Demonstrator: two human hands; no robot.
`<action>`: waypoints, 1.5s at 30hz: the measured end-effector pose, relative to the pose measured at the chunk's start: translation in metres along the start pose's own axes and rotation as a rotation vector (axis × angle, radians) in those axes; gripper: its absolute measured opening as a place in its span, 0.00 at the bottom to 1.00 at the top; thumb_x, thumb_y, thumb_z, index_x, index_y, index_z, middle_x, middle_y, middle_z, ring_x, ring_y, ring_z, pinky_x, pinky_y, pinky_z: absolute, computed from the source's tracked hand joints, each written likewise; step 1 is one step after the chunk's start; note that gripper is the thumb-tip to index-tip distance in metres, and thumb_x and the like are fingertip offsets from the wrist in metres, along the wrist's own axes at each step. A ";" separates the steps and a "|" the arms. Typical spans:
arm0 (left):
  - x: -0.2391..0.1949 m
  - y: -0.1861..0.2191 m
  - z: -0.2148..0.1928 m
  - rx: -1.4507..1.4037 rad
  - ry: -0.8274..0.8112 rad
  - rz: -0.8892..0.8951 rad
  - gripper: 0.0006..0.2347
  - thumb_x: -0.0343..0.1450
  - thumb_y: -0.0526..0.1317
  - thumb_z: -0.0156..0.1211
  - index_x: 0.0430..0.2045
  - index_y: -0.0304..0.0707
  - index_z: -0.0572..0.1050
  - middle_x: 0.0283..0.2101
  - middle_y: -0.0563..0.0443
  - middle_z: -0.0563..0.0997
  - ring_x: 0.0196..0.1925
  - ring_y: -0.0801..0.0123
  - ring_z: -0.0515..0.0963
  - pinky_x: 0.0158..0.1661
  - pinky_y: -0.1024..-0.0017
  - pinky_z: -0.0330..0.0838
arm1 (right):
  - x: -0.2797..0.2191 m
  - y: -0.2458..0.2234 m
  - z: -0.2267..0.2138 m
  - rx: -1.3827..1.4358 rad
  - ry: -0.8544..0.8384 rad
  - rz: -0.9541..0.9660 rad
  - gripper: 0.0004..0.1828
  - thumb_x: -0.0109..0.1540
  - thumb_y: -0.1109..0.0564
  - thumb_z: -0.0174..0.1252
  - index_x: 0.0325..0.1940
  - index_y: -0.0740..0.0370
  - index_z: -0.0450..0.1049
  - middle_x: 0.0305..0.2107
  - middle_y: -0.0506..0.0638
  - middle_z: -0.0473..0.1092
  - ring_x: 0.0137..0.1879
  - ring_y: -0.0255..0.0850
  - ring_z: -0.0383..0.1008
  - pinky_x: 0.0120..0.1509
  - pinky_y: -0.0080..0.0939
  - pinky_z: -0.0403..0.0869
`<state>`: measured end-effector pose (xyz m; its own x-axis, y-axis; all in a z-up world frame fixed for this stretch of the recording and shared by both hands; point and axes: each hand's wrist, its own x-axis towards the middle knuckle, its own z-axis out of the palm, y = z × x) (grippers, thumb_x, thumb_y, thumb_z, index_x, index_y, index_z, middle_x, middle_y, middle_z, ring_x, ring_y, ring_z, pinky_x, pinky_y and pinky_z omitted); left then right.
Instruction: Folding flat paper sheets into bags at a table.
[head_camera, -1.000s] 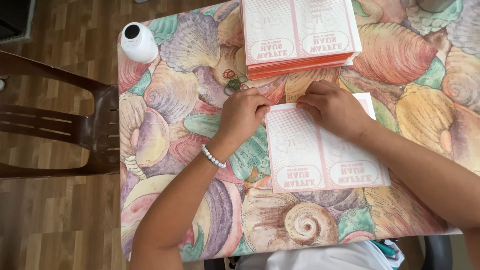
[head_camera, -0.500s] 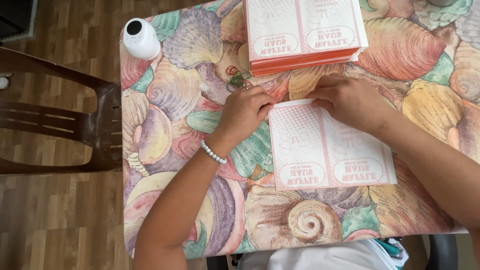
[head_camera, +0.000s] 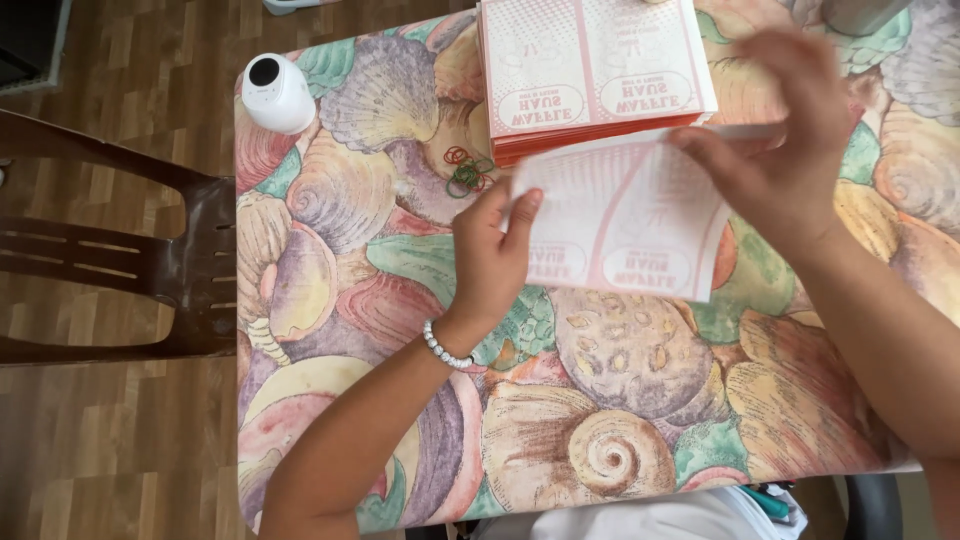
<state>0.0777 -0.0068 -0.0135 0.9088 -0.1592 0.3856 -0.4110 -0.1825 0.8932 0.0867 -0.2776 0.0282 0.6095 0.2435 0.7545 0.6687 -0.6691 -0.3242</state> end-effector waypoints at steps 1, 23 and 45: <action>0.000 0.002 0.001 -0.016 0.076 -0.012 0.13 0.78 0.46 0.50 0.45 0.35 0.76 0.36 0.50 0.82 0.38 0.68 0.82 0.34 0.77 0.76 | 0.004 -0.003 -0.005 -0.015 0.113 -0.013 0.38 0.69 0.45 0.65 0.71 0.77 0.62 0.60 0.68 0.62 0.67 0.62 0.63 0.66 0.61 0.67; 0.002 0.002 -0.003 -0.153 0.207 -0.023 0.13 0.81 0.44 0.41 0.55 0.38 0.65 0.51 0.47 0.78 0.52 0.63 0.78 0.53 0.68 0.74 | -0.040 0.009 0.020 0.799 -0.028 0.711 0.19 0.63 0.65 0.63 0.58 0.63 0.70 0.56 0.55 0.73 0.66 0.47 0.76 0.74 0.50 0.80; -0.002 -0.010 0.007 -0.107 0.263 -0.023 0.15 0.81 0.46 0.40 0.56 0.38 0.65 0.52 0.45 0.79 0.53 0.60 0.80 0.51 0.65 0.76 | -0.002 -0.041 -0.001 -0.215 0.162 -0.183 0.43 0.72 0.43 0.72 0.79 0.62 0.55 0.77 0.58 0.45 0.83 0.59 0.51 0.85 0.73 0.69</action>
<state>0.0791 -0.0117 -0.0252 0.9108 0.1036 0.3996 -0.3932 -0.0770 0.9162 0.0581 -0.2515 0.0404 0.4004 0.2703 0.8756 0.6452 -0.7617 -0.0599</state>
